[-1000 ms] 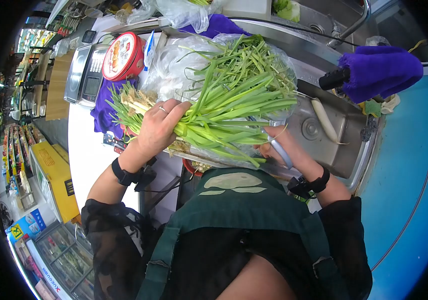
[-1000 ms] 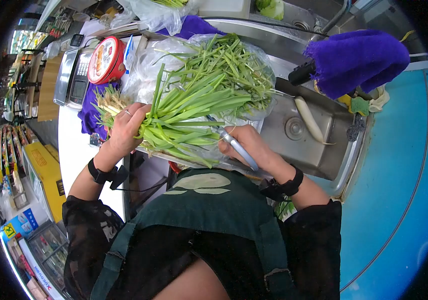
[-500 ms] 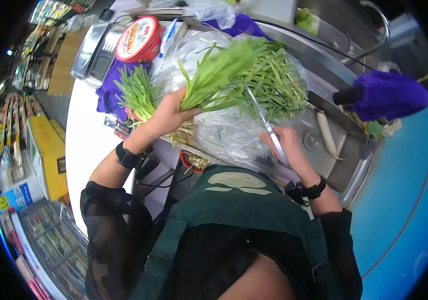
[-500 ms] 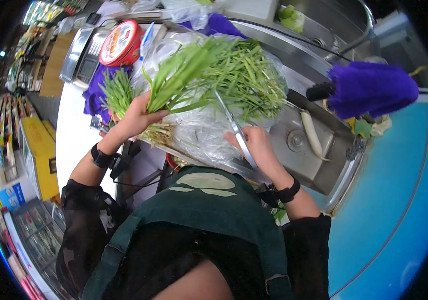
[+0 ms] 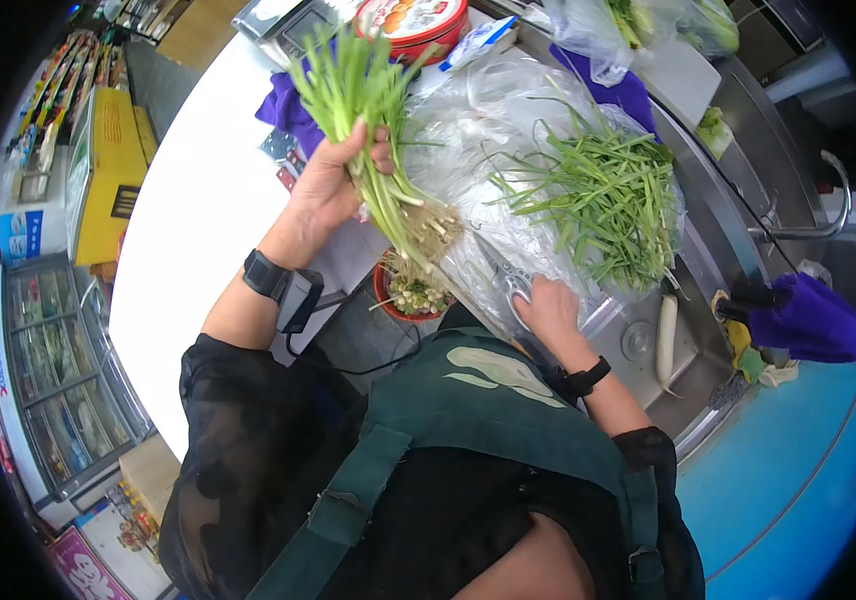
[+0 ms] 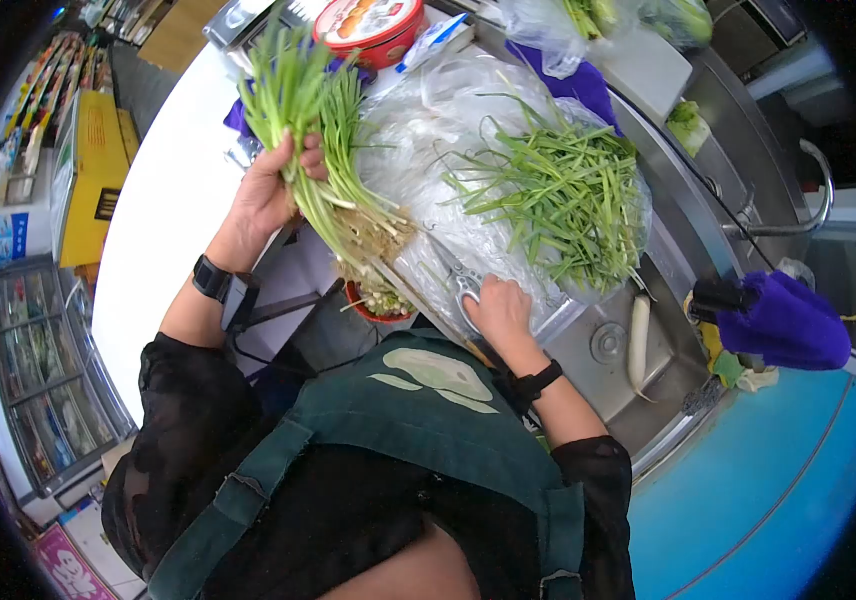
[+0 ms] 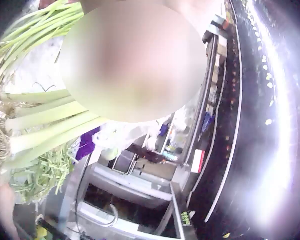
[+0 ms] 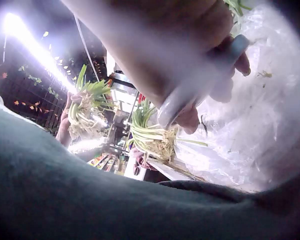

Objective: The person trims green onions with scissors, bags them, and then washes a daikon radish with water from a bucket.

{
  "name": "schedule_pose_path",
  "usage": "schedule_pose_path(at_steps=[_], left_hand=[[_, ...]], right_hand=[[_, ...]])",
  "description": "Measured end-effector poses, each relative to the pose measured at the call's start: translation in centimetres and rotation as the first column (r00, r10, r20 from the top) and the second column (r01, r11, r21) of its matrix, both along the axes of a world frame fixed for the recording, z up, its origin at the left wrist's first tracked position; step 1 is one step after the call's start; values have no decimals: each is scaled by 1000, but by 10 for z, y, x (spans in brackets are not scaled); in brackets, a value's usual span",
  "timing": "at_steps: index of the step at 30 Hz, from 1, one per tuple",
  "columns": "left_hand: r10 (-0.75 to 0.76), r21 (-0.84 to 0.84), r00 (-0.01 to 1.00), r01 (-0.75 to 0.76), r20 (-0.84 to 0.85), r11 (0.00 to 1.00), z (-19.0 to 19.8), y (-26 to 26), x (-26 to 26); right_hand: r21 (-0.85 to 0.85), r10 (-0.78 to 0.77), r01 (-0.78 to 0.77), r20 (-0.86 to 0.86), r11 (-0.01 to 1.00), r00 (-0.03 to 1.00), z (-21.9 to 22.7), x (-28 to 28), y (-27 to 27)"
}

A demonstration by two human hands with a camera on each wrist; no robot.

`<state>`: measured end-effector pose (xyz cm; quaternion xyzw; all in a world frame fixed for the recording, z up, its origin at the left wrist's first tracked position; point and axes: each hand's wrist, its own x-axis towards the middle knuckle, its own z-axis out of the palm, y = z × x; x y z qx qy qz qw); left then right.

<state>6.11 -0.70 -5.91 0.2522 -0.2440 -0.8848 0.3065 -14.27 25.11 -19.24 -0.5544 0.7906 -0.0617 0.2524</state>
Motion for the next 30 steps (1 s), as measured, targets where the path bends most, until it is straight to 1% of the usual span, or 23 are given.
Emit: schedule_pose_path(at_steps=[2, 4, 5, 6, 8, 9, 10, 11, 13, 14, 15, 17, 18, 19, 21, 22, 23, 24, 25, 26, 28, 29, 30], left_hand=[[78, 83, 989, -68, -123, 994, -6, -8, 20], [121, 95, 986, -110, -118, 989, -19, -14, 37], [150, 99, 982, -140, -110, 985, -26, -16, 44], [190, 130, 980, -180, -66, 975, -30, -15, 48], [191, 181, 979, -175, -75, 968, -44, -15, 53], [180, 224, 980, -158, -81, 962, -51, -15, 53], [167, 214, 973, -131, -158, 968, -57, -17, 51], [172, 219, 972, -135, -161, 966, -64, -20, 49], [230, 279, 949, -166, -216, 946, -60, -19, 34], [241, 263, 959, -196, -150, 945, -64, -22, 28], [217, 122, 976, -218, 17, 968, -84, -29, 27], [278, -119, 916, -253, 291, 960, -110, -28, 17], [329, -234, 903, -269, 275, 934, -117, -23, 15], [330, -229, 903, -272, 274, 935, -122, -22, 14], [535, -502, 785, -342, 313, 795, -129, -17, 13], [598, -573, 732, -351, 325, 741, -135, -18, 14], [599, -569, 730, -354, 329, 743, -137, -16, 15], [626, -628, 684, -309, 376, 714, -137, -16, 15], [654, -683, 633, -258, 415, 683, -137, -16, 16], [657, -682, 629, -261, 416, 683, -137, -16, 17], [620, -682, 600, -162, 506, 713, -137, -18, 21], [602, -678, 581, -113, 548, 727, -136, -18, 22], [544, -568, 652, -205, 528, 797, -121, -14, 22]], right_hand=[[33, -6, 7, -28, 999, 1000, -3, 2, -1], [-16, -7, 5, -73, 1000, 997, -4, 0, -2], [-11, 5, -5, -77, 1000, 997, -6, 0, -3], [-24, 20, -22, -91, 999, 996, -10, -1, -4], [-31, 45, -48, -108, 998, 993, -16, -1, -5], [-61, 48, -55, -109, 997, 993, -18, 0, -5], [-91, 49, -59, -110, 994, 993, -20, 0, -6], [-86, 54, -64, -114, 994, 992, -21, 1, -7], [-78, 61, -70, -115, 995, 992, -23, 3, -7], [-69, 65, -74, -121, 995, 991, -23, 3, -7], [-55, 76, -84, -128, 995, 989, -22, 3, -8], [-40, 96, -102, -142, 994, 985, -18, 0, -14], [36, 128, -124, -145, 992, 981, -12, 0, -20], [112, 158, -142, -145, 983, 977, -6, 0, -26], [86, 165, -155, -126, 984, 978, 15, 1, -50], [54, 173, -168, -106, 984, 979, 29, 3, -66], [-6, 171, -171, -28, 985, 985, 39, 7, -83], [-70, 173, -169, 50, 983, 984, 47, 11, -102], [-174, 185, -159, 139, 972, 973, 53, 18, -121], [-274, 204, -139, 227, 952, 952, 54, 25, -140], [-495, 251, -48, 354, 868, 901, 23, 42, -173], [-494, 258, -54, 355, 868, 898, 10, 50, -187], [-497, 238, 2, 418, 868, 877, -1, 59, -200]])
